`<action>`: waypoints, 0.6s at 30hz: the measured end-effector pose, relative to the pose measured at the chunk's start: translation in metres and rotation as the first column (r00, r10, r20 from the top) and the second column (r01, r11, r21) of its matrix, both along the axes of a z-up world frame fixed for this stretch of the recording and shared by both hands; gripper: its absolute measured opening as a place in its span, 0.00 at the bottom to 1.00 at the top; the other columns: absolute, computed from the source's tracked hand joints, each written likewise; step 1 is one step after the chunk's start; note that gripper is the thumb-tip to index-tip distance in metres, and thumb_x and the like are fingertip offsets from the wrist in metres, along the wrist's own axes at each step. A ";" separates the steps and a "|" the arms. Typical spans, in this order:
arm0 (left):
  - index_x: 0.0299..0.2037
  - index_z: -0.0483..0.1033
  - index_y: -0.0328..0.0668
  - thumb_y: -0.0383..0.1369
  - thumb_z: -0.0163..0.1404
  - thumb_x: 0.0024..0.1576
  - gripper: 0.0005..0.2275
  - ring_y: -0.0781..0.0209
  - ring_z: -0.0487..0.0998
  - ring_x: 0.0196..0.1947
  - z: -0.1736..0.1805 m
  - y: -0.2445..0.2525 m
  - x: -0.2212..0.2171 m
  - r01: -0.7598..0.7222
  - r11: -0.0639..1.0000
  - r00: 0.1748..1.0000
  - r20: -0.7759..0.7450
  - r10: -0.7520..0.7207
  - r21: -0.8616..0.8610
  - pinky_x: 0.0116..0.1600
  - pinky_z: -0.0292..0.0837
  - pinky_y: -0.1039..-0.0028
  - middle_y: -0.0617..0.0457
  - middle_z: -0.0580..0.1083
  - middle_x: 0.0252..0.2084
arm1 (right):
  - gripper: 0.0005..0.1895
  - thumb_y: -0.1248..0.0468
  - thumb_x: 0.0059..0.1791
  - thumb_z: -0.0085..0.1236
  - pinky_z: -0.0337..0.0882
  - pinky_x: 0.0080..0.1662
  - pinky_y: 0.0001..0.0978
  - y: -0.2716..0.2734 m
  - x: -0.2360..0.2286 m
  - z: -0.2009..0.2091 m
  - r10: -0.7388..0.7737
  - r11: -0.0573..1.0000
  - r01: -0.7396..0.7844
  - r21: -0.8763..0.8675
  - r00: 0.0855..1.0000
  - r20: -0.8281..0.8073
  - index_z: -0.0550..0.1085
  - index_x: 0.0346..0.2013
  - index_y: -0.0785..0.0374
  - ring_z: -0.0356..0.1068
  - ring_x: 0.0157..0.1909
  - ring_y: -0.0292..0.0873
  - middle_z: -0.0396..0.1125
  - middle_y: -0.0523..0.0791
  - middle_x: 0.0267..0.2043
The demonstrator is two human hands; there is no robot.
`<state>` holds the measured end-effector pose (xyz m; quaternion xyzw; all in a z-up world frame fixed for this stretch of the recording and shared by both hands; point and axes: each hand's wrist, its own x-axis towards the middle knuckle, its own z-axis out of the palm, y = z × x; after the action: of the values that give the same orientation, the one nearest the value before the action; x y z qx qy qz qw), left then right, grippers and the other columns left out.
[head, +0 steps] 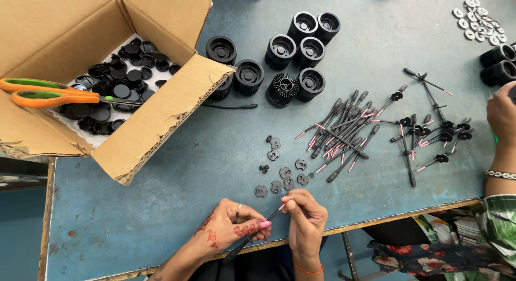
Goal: The person assembles small mechanical parts on a blue workbench. They pick up black plastic discs and rods, fit them together, and place the assembled units on the table.
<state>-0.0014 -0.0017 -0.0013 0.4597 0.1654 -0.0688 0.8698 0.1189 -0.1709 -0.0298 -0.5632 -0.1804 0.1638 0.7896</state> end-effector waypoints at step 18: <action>0.50 0.73 0.30 0.37 0.54 0.59 0.17 0.55 0.87 0.40 -0.008 0.002 -0.020 0.075 0.993 0.996 -0.052 -0.079 -0.091 0.44 0.86 0.72 0.42 0.81 0.45 | 0.08 0.72 0.51 0.59 0.69 0.38 0.29 -0.012 0.020 0.014 0.129 0.985 -0.137 -0.104 0.989 -0.078 0.79 0.38 0.78 0.69 0.32 0.39 0.71 0.50 0.32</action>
<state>-0.0217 0.0007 -0.0088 0.4246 0.1682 -0.1222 0.8812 0.1386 -0.1830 -0.0157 -0.5861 -0.1802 0.2456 0.7508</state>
